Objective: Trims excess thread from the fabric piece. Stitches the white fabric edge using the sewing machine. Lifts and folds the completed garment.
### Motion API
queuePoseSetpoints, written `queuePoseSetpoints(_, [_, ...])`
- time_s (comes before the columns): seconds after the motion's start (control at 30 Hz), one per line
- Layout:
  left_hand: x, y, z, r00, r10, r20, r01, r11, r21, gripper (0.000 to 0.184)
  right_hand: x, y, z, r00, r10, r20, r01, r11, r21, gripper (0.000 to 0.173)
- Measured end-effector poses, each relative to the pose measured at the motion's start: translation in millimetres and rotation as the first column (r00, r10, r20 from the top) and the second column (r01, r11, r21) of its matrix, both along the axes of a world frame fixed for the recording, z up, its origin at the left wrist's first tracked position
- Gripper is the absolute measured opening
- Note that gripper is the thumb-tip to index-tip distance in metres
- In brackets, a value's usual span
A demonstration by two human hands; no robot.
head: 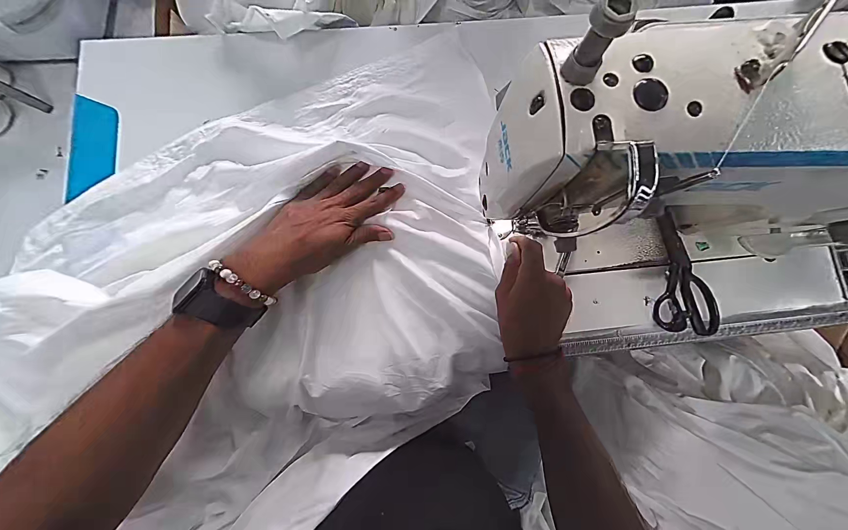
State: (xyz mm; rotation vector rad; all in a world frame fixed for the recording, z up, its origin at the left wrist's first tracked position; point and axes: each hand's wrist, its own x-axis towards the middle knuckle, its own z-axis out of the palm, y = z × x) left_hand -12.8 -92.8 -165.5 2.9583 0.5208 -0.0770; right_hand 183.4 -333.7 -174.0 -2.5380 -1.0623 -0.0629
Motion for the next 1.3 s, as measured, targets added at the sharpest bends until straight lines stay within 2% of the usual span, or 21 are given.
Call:
queuePoseSetpoints(0.07, [21,-15,23,0.999,0.047,-0.011,-0.047,0.999,0.013,0.052,1,-3,1,0.999,0.008,-0.050,-0.007,1.000,0.012,0.031])
queuePoseSetpoints(0.1, [34,-32,32,0.995,0.071,0.072,-0.070,0.997,-0.029,0.043,0,-5,-2,0.998,0.016,-0.054,-0.014,0.999,0.039,0.033])
queuePoseSetpoints(0.13, [48,-54,34,0.970,0.097,0.222,-0.075,0.992,-0.104,0.032,-1,-7,-5,0.998,0.025,-0.056,-0.022,0.998,0.062,0.035])
queuePoseSetpoints(0.17, [60,-74,31,0.924,0.124,0.362,-0.052,0.978,-0.201,0.027,-3,-6,-7,0.998,0.029,-0.059,-0.025,0.997,0.071,0.035])
queuePoseSetpoints(0.23, [78,-99,11,0.868,0.107,0.485,0.049,0.953,-0.298,0.024,-5,-7,-8,0.997,0.036,-0.071,-0.031,0.997,0.072,0.032])
queuePoseSetpoints(0.3, [82,-104,-14,0.873,-0.022,0.487,0.141,0.968,-0.209,0.028,-5,-14,-8,0.995,0.061,-0.078,-0.054,0.995,0.084,0.031])
queuePoseSetpoints(0.37, [79,-101,-23,0.892,-0.106,0.440,0.161,0.983,-0.089,0.032,-6,-17,-9,0.995,0.096,-0.019,-0.093,0.991,0.100,0.031])
queuePoseSetpoints(0.43, [75,-98,-23,0.908,-0.120,0.401,0.160,0.985,-0.067,0.035,-11,-18,-11,0.992,0.116,0.058,-0.120,0.990,0.072,0.033])
queuePoseSetpoints(0.57, [73,-87,-19,0.918,-0.143,0.369,0.177,0.982,-0.060,0.037,-15,-19,-11,0.986,0.128,0.107,-0.132,0.991,0.034,0.035])
queuePoseSetpoints(0.73, [79,-82,-18,0.936,-0.111,0.333,0.133,0.990,-0.045,0.040,-14,-7,-7,0.989,0.090,0.114,-0.080,0.993,-0.090,0.039])
queuePoseSetpoints(0.8, [78,-87,-16,0.955,-0.064,0.288,0.067,0.998,-0.001,0.044,-15,0,-4,0.989,0.067,0.135,-0.047,0.988,-0.145,0.042])
queuePoseSetpoints(0.87, [65,-108,-3,0.968,0.085,0.238,-0.095,0.995,0.032,0.045,-18,0,-8,0.982,0.058,0.180,-0.034,0.990,-0.134,0.043])
queuePoseSetpoints(0.93, [36,-137,17,0.896,0.334,0.293,-0.346,0.938,-0.010,0.047,-22,-10,-17,0.970,0.077,0.230,-0.069,0.997,-0.042,0.041])
queuePoseSetpoints(1.0, [-7,-154,25,0.776,0.578,0.252,-0.593,0.805,-0.023,0.057,-28,-24,-21,0.968,0.114,0.222,-0.116,0.993,-0.003,0.041])
queuePoseSetpoints(1.07, [-52,-142,10,0.683,0.722,0.111,-0.726,0.688,-0.002,0.071,-28,-37,-23,0.973,0.143,0.178,-0.146,0.989,0.004,0.040])
queuePoseSetpoints(1.1, [-72,-125,-4,0.665,0.743,0.074,-0.746,0.666,0.002,0.073,-27,-41,-23,0.974,0.151,0.170,-0.151,0.988,-0.013,0.041])
queuePoseSetpoints(1.13, [-88,-104,-15,0.683,0.727,0.073,-0.730,0.684,0.014,0.072,-26,-43,-24,0.974,0.162,0.158,-0.158,0.987,-0.042,0.044])
queuePoseSetpoints(1.2, [-108,-49,-23,0.807,0.585,0.084,-0.589,0.807,0.040,0.072,-29,-45,-24,0.972,0.189,0.140,-0.175,0.979,-0.106,0.056])
queuePoseSetpoints(1.27, [-108,13,-20,0.912,0.407,0.050,-0.409,0.912,0.040,0.075,-32,-45,-24,0.969,0.212,0.128,-0.192,0.969,-0.153,0.072])
queuePoseSetpoints(1.3, [-100,35,-13,0.931,0.364,0.001,-0.364,0.931,0.040,0.077,-33,-44,-22,0.968,0.221,0.120,-0.200,0.966,-0.166,0.076])
